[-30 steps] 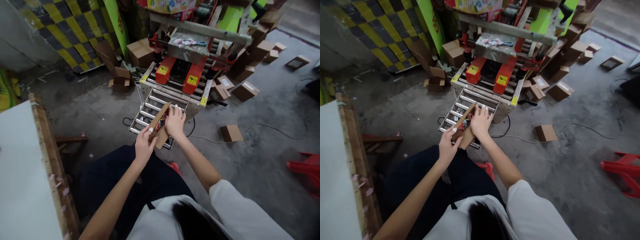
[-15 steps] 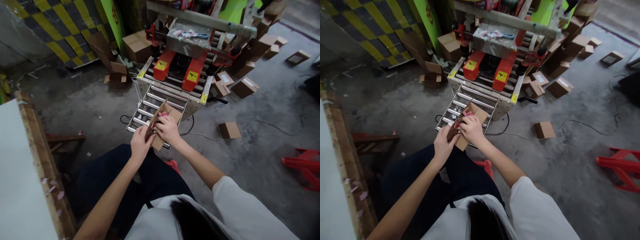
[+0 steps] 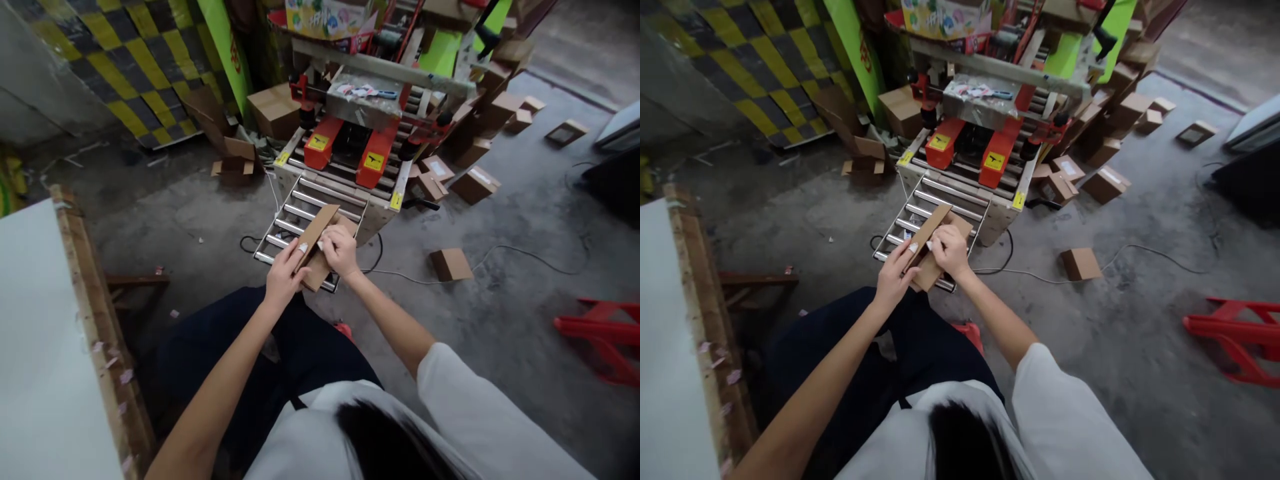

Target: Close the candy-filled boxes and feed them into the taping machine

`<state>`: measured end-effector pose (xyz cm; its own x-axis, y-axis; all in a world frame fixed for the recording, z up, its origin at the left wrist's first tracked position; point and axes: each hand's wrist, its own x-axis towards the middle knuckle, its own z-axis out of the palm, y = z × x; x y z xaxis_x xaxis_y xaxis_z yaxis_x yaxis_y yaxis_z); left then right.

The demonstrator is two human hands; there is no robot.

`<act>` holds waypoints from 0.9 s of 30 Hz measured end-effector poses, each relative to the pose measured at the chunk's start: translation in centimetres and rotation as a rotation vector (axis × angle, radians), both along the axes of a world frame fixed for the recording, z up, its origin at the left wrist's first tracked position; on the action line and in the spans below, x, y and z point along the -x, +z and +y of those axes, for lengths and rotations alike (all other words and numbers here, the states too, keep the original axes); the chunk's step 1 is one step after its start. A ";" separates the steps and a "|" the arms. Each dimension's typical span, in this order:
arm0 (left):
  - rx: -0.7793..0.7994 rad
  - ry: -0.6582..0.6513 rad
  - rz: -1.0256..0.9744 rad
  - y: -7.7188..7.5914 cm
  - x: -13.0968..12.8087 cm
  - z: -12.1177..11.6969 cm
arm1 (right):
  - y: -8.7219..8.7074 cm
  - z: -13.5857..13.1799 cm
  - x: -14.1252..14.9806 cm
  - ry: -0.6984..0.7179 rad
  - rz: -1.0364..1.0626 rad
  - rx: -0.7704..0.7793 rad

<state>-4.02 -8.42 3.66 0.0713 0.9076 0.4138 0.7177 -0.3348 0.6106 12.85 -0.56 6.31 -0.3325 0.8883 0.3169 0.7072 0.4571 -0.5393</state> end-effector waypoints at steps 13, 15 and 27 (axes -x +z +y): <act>0.256 -0.029 -0.133 2.1 -0.2 -2.2 | -0.2 -7.5 -0.5 0.221 -0.305 0.053; 0.287 -0.003 -0.268 1.7 0.0 -1.8 | -0.1 -7.4 -0.7 0.272 -0.349 0.046; 0.399 0.207 -0.469 -2.4 -1.4 -7.7 | 3.8 19.3 -4.6 0.032 -0.385 0.026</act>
<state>-2.67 -16.11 1.22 -0.2281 0.9736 -0.0132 0.3698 0.0992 0.9238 17.46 18.70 10.11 -0.4509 0.8815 0.1405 0.8457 0.4722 -0.2486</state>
